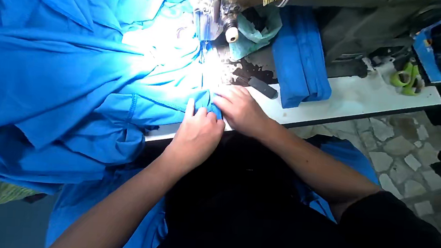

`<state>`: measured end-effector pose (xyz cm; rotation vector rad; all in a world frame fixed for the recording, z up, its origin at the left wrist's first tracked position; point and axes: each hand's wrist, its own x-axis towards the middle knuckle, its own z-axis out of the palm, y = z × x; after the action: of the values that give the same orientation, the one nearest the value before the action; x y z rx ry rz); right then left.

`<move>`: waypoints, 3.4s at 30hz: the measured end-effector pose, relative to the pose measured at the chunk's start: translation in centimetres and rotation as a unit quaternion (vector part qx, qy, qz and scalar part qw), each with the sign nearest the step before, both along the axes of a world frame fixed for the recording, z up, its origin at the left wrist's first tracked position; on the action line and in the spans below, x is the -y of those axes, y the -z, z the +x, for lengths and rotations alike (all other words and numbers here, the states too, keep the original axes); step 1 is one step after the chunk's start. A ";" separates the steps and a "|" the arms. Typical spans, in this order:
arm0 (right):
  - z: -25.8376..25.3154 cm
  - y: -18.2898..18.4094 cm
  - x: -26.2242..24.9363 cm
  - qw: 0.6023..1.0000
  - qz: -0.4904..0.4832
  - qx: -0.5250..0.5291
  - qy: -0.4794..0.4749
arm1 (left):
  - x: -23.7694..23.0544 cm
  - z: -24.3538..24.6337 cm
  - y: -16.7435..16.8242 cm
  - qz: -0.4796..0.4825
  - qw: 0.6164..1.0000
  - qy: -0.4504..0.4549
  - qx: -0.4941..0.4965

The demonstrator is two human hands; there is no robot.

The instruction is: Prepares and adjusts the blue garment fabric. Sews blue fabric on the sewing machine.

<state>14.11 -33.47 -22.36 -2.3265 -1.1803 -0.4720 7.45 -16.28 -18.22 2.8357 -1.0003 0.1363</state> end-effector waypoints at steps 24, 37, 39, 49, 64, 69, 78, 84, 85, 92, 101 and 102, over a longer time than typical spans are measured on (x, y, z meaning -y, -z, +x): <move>-2.8 -0.9 -0.2 0.997 -0.071 0.038 -0.007 | -3.3 8.4 2.5 -0.042 0.999 0.026 -0.011; -3.1 -1.4 -1.0 0.996 -0.081 0.031 -0.003 | -4.5 8.8 1.8 -0.009 0.998 0.023 -0.060; -3.1 -1.5 -0.9 0.997 -0.077 0.025 0.001 | -4.5 8.7 1.9 -0.012 0.998 0.024 -0.048; -3.2 -1.5 -0.8 0.995 -0.092 0.036 0.013 | -4.6 8.4 2.7 -0.138 0.990 0.030 0.002; -0.6 -0.7 -1.2 0.997 -0.064 0.039 0.033 | -4.7 10.9 2.3 -0.121 0.992 0.018 -0.009; 0.9 -0.5 -1.6 0.996 -0.060 0.054 0.044 | -4.7 12.4 2.4 -0.126 0.991 0.027 0.027; 1.4 -0.5 -1.6 0.996 -0.062 0.045 0.048 | -3.9 8.6 2.4 -0.184 0.982 0.032 -0.026; 1.6 -0.7 -1.7 0.995 -0.076 0.040 0.049 | -4.7 7.7 3.5 -0.190 0.978 0.080 0.030; 1.7 -0.6 -1.7 0.995 -0.075 0.043 0.051 | -4.7 7.9 3.6 -0.192 0.977 0.085 0.034; 2.8 -0.5 -1.8 0.994 -0.075 0.061 0.058 | -4.7 8.7 3.4 -0.191 0.980 0.056 0.017; 4.6 -1.0 -2.2 0.994 -0.069 0.032 0.074 | -4.5 10.3 3.1 -0.183 0.983 0.031 0.004; 4.9 -1.1 -2.3 0.994 -0.075 0.022 0.075 | -4.5 10.5 3.1 -0.175 0.984 0.025 0.002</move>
<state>18.98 -31.19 -21.25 -2.5590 -1.0981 -0.5040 17.96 -11.74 -21.33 2.4916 -0.9406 0.2840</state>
